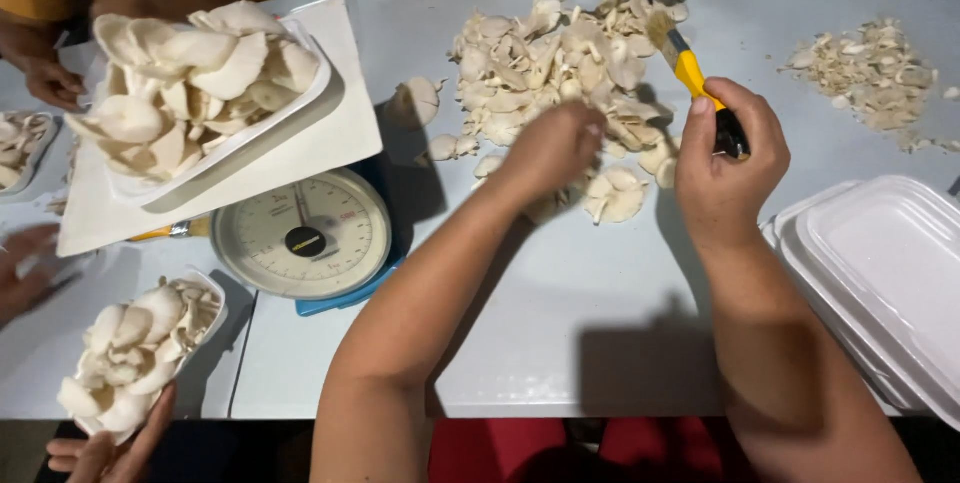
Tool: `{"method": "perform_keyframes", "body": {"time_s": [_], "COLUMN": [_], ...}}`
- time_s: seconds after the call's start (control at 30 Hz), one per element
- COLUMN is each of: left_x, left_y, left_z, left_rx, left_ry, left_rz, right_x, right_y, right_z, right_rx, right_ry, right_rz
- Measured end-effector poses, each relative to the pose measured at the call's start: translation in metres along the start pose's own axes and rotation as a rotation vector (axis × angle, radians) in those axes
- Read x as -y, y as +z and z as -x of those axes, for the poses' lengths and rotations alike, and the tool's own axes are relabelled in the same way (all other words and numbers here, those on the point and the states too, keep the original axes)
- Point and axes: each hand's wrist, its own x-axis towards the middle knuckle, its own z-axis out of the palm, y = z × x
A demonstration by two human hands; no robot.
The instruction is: Cleaning oyster mushrooms with a brush and arranging them into plastic trays for packaging.
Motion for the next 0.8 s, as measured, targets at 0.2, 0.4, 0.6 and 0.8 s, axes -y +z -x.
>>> {"method": "perform_keyframes", "body": {"time_s": [0.2, 0.4, 0.6, 0.8], "left_x": [0.090, 0.092, 0.108, 0.100], "left_y": [0.033, 0.066, 0.064, 0.007], "left_z": [-0.128, -0.200, -0.202, -0.105], "left_rx": [-0.327, -0.352, -0.327, -0.452], "left_ry": [0.035, -0.133, -0.233, -0.206], "left_rz": [-0.197, -0.519, -0.384, 0.479], "right_x": [-0.002, 0.001, 0.000, 0.005], "right_y": [-0.003, -0.001, 0.004, 0.004], "right_z": [-0.009, -0.013, -0.006, -0.003], "right_rx": [-0.085, -0.101, -0.081, -0.085], "right_ry": [-0.061, -0.127, -0.121, -0.059], "right_rz": [-0.026, 0.049, 0.059, -0.090]}}
